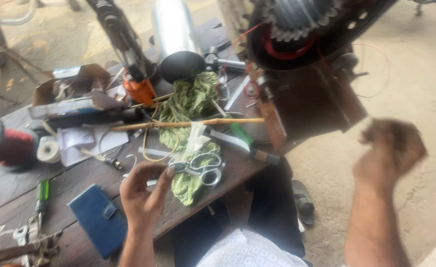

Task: The person winds red copper wire around the slots of a motor stator, carefully arranging and tucking the wire into place. The person uses both hands to manipulate the wire and the stator, occasionally adjusting the stator's position on the workbench.

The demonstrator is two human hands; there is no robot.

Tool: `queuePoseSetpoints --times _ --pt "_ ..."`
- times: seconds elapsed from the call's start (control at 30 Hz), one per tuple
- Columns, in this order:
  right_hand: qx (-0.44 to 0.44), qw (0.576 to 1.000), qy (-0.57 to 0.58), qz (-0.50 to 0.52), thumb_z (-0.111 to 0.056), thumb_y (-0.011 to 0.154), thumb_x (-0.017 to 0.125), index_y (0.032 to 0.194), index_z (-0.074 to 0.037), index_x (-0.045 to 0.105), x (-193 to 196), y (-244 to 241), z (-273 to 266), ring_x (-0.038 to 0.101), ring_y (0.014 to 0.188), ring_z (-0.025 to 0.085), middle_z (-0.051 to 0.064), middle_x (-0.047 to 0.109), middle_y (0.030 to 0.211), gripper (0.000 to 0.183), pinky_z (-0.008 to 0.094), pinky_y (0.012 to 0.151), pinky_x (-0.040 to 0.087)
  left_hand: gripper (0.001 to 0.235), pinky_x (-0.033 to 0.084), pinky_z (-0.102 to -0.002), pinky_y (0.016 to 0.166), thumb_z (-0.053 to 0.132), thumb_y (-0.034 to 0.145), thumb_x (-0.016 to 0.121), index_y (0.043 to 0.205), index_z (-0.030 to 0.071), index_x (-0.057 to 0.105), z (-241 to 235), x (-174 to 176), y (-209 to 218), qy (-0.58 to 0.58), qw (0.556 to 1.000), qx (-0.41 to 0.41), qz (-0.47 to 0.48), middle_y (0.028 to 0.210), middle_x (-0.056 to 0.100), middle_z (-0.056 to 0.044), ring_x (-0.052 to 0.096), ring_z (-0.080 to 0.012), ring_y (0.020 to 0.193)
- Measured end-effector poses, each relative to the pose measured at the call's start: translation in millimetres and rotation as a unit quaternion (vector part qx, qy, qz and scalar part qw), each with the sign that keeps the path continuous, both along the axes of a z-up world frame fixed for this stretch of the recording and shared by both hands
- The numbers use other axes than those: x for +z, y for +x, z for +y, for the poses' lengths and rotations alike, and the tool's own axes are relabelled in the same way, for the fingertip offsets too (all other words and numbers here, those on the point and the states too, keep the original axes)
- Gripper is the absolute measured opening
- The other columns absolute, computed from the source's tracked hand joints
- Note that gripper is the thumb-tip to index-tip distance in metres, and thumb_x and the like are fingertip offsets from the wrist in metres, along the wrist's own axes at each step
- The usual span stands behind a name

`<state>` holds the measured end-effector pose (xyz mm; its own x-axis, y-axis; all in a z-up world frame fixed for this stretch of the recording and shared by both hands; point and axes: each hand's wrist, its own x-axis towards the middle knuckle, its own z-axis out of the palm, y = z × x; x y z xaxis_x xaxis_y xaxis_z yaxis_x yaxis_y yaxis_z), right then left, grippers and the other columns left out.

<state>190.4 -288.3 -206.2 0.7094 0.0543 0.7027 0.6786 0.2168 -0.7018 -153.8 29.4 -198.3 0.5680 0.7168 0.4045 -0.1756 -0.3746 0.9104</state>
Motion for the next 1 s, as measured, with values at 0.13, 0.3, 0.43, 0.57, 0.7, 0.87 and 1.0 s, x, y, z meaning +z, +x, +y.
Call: queuePoseSetpoints --times 0.13,0.3,0.43,0.57,0.7,0.87,1.0 --pt "0.030 0.985 -0.016 0.171 -0.004 0.103 0.068 0.109 -0.005 0.070 7.0 27.5 31.0 0.069 0.083 0.010 0.005 0.073 0.099 0.006 0.022 0.073 0.055 0.018 0.056 -0.026 0.079 0.010 0.091 0.081 0.104 0.003 0.071 -34.2 17.0 26.4 0.070 0.997 -0.037 -0.018 0.093 0.074 -0.006 0.071 -0.0142 0.087" --pt "0.102 0.958 0.003 0.269 -0.011 0.102 0.057 0.117 0.000 0.069 24.8 4.0 72.1 0.072 0.091 0.013 0.009 0.076 0.102 0.023 0.022 0.083 0.057 0.046 0.057 -0.028 0.075 0.018 0.087 0.083 0.122 0.000 0.059 -82.3 65.7 89.7 0.136 0.986 -0.084 -0.045 0.091 0.070 -0.007 0.071 -0.0157 0.083" --pt "0.100 0.950 0.025 0.295 -0.006 0.096 0.062 0.120 -0.005 0.067 26.5 -17.6 81.1 0.070 0.097 0.008 0.003 0.074 0.108 0.024 0.019 0.086 0.055 0.050 0.060 -0.029 0.067 0.026 0.084 0.087 0.116 0.000 0.057 -97.9 96.7 138.1 0.162 0.981 -0.103 0.026 0.085 0.071 -0.010 0.073 -0.0179 0.076" --pt "0.103 0.950 -0.007 0.295 -0.004 0.103 0.067 0.107 0.002 0.071 7.3 -14.9 62.7 0.060 0.073 0.015 0.010 0.069 0.090 0.008 0.027 0.065 0.049 0.034 0.065 -0.029 0.072 0.021 0.094 0.076 0.113 0.002 0.056 -94.2 106.6 156.5 0.195 0.976 -0.100 0.002 0.093 0.075 -0.011 0.079 -0.0183 0.084" --pt "0.037 0.950 -0.050 0.307 0.000 0.092 0.064 0.104 -0.002 0.071 -13.7 -5.9 29.1 0.063 0.072 0.013 0.007 0.071 0.088 0.014 0.027 0.065 0.052 0.031 0.066 -0.031 0.074 0.016 0.095 0.072 0.115 -0.001 0.055 -78.1 93.8 150.9 0.207 0.970 -0.126 -0.008 0.095 0.074 -0.014 0.079 -0.0204 0.086" --pt "0.011 0.952 -0.045 0.304 -0.002 0.094 0.069 0.103 -0.002 0.071 -20.4 -5.3 12.6 0.063 0.073 0.013 0.007 0.070 0.087 0.009 0.028 0.069 0.055 0.016 0.068 -0.026 0.078 0.008 0.102 0.065 0.114 -0.001 0.059 -25.9 70.3 145.1 0.202 0.972 -0.109 -0.057 0.096 0.073 -0.011 0.078 -0.0177 0.089" --pt "0.042 0.952 -0.046 0.300 -0.002 0.095 0.070 0.103 -0.001 0.071 -14.0 -15.4 24.3 0.063 0.071 0.014 0.008 0.070 0.087 0.009 0.028 0.066 0.054 0.012 0.047 -0.017 0.066 0.004 0.102 0.058 0.111 -0.002 0.062 18.7 57.0 132.0 0.086 0.989 -0.093 -0.073 0.092 0.066 -0.002 0.061 -0.0052 0.079"
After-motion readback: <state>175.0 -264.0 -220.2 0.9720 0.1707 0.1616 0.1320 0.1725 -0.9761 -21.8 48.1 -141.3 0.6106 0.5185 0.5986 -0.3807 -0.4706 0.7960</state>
